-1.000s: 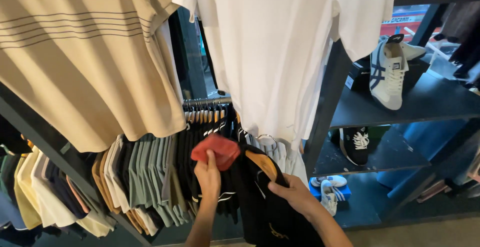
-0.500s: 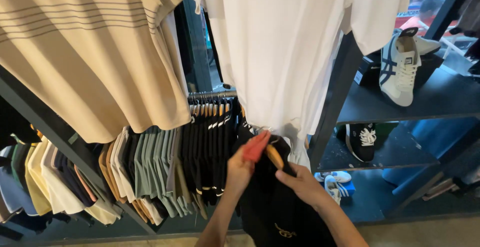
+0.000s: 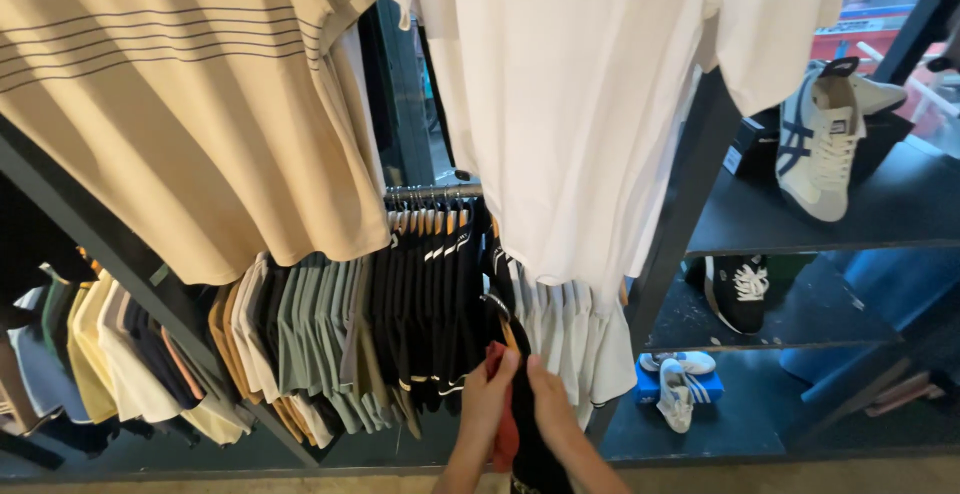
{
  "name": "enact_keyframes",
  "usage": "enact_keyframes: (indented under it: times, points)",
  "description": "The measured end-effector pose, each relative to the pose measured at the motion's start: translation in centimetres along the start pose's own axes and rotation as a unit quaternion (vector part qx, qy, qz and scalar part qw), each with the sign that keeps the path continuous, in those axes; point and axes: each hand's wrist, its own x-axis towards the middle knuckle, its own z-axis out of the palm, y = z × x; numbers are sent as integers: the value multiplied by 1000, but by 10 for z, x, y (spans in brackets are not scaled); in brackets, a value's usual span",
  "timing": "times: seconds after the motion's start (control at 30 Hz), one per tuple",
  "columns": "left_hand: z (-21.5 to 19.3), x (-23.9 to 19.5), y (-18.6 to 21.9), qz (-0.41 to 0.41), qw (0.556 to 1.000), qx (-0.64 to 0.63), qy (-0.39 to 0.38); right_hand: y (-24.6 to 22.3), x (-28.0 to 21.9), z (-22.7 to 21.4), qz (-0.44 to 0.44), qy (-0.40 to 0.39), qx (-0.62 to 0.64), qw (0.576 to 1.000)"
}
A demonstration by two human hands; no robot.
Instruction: Wiping and cleaning clothes hanging on a retail rack using a red cloth.
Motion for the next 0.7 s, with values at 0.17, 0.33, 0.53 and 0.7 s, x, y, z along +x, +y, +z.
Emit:
enact_keyframes:
  times: [0.17,0.33,0.53,0.7]
  points:
    - [-13,-3,33,-142,987,-76,-20,2,-7,22,-31,-24,4,999]
    - [-22,4,49,-156,983,-87,-33,-30,-15,26,19,-68,15,997]
    - [-29,68,6,-109,992,28,-50,-38,58,-2,-278,23,0,960]
    - [-21,106,-9,-58,992,37,-103,-150,99,29,-351,-155,-148,911]
